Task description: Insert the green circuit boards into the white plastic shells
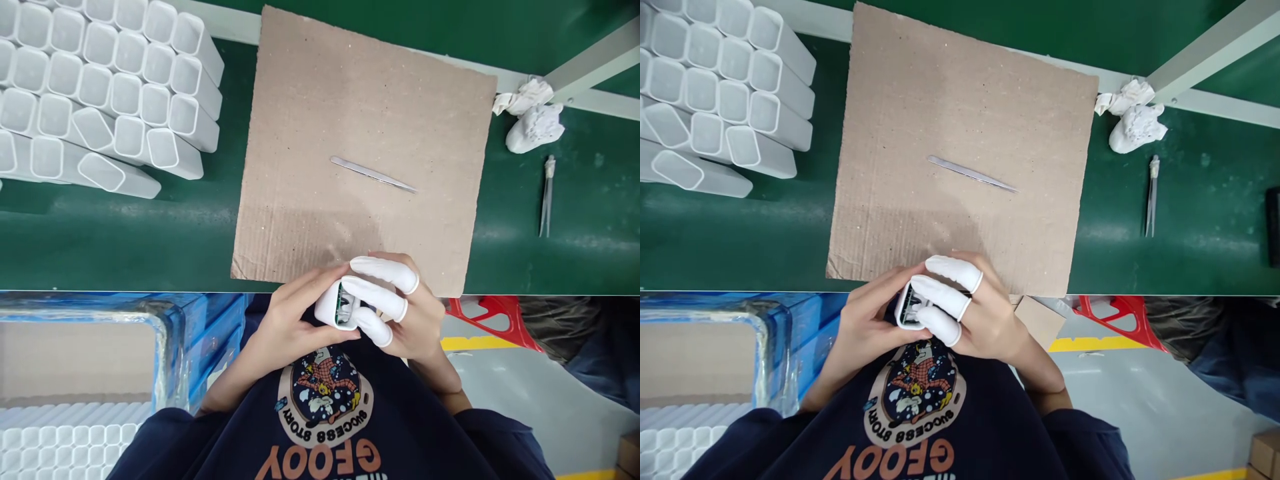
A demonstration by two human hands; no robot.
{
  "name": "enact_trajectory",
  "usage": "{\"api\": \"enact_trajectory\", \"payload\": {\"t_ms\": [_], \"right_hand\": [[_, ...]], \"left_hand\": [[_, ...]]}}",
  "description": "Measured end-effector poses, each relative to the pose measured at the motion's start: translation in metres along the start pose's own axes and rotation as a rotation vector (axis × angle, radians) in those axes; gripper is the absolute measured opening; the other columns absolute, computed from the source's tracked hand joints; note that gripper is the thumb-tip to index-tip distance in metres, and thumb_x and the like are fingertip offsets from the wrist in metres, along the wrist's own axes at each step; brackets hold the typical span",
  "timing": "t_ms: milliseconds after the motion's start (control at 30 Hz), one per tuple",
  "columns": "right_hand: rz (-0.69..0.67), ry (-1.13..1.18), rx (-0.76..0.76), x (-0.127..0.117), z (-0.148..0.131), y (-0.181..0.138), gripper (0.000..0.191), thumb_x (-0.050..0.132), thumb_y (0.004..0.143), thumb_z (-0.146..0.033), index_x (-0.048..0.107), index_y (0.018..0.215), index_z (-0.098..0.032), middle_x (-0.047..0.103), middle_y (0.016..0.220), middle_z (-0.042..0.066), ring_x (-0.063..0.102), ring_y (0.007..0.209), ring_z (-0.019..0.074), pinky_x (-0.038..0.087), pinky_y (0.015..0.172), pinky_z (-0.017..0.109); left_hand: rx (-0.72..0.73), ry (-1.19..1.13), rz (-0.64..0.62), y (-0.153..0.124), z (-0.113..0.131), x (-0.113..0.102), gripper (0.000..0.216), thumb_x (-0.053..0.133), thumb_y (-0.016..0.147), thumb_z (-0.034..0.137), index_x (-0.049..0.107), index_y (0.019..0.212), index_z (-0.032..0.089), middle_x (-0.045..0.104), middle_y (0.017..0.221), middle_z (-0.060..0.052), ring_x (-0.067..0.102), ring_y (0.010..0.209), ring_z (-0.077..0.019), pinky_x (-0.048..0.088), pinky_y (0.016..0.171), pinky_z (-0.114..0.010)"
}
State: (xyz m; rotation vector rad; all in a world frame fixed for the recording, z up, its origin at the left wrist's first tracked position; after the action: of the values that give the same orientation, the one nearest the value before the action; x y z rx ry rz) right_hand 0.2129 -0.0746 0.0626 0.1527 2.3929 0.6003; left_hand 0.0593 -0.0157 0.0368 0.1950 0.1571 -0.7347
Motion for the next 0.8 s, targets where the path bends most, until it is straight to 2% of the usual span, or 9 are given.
{"api": "enact_trajectory", "payload": {"t_ms": [133, 300, 400, 500, 667, 800], "right_hand": [[0.017, 0.005, 0.016, 0.004, -0.004, -0.006, 0.029, 0.053, 0.099, -0.024, 0.065, 0.122, -0.012, 0.063, 0.121, 0.016, 0.060, 0.115, 0.0299, 0.057, 0.093, 0.050], [0.013, 0.218, 0.079, -0.006, 0.003, -0.011, 0.035, 0.056, 0.099, -0.033, 0.062, 0.128, -0.015, 0.063, 0.122, 0.015, 0.063, 0.111, 0.0289, 0.058, 0.092, 0.051], [-0.013, 0.166, 0.025, -0.017, 0.007, -0.011, 0.026, 0.067, 0.093, -0.030, 0.067, 0.118, -0.023, 0.065, 0.118, 0.009, 0.064, 0.108, 0.0265, 0.059, 0.092, 0.048], [-0.118, 0.130, -0.008, -0.020, 0.009, -0.009, 0.016, 0.067, 0.094, -0.025, 0.067, 0.109, -0.025, 0.063, 0.117, 0.007, 0.062, 0.110, 0.0241, 0.059, 0.089, 0.043], [-0.251, 0.195, -0.052, -0.014, 0.005, -0.007, 0.008, 0.059, 0.099, -0.025, 0.064, 0.104, -0.021, 0.059, 0.111, 0.007, 0.057, 0.106, 0.0203, 0.055, 0.089, 0.038], [-0.276, 0.196, -0.056, -0.011, 0.000, -0.007, 0.007, 0.057, 0.099, -0.021, 0.062, 0.103, -0.018, 0.058, 0.106, 0.007, 0.055, 0.101, 0.0203, 0.054, 0.086, 0.038]], "left_hand": [[0.030, 0.108, 0.036, 0.000, 0.004, 0.000, 0.067, 0.078, 0.082, 0.037, 0.053, 0.143, 0.024, 0.071, 0.122, -0.011, 0.071, 0.106, -0.0234, 0.059, 0.092, -0.034], [0.054, 0.138, 0.039, -0.002, 0.006, 0.001, 0.068, 0.078, 0.082, 0.039, 0.052, 0.142, 0.021, 0.071, 0.116, -0.011, 0.070, 0.099, -0.0204, 0.059, 0.085, -0.031], [0.046, 0.066, -0.015, -0.001, 0.002, 0.001, 0.073, 0.077, 0.077, 0.050, 0.055, 0.140, 0.022, 0.072, 0.107, -0.008, 0.069, 0.087, -0.0174, 0.058, 0.076, -0.027], [0.040, -0.087, -0.097, 0.000, -0.004, 0.001, 0.074, 0.072, 0.075, 0.062, 0.060, 0.135, 0.021, 0.071, 0.098, -0.006, 0.066, 0.076, -0.0151, 0.055, 0.068, -0.025], [0.023, -0.254, -0.194, 0.002, -0.013, 0.004, 0.067, 0.071, 0.075, 0.065, 0.069, 0.124, 0.020, 0.069, 0.086, -0.004, 0.063, 0.071, -0.0150, 0.051, 0.063, -0.024], [-0.025, -0.287, -0.206, 0.002, -0.016, 0.005, 0.061, 0.075, 0.074, 0.062, 0.071, 0.119, 0.021, 0.071, 0.089, -0.005, 0.064, 0.073, -0.0156, 0.051, 0.066, -0.025]]}}
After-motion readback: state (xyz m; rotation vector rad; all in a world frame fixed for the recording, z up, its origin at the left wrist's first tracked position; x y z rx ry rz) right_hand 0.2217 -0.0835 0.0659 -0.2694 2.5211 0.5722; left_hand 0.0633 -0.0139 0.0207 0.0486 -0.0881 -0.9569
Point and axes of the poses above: each hand's wrist, its own y-axis towards the middle knuckle, its own x-axis out of the palm, z = x × y, the point moved 4 cm from there along y, towards the middle knuckle
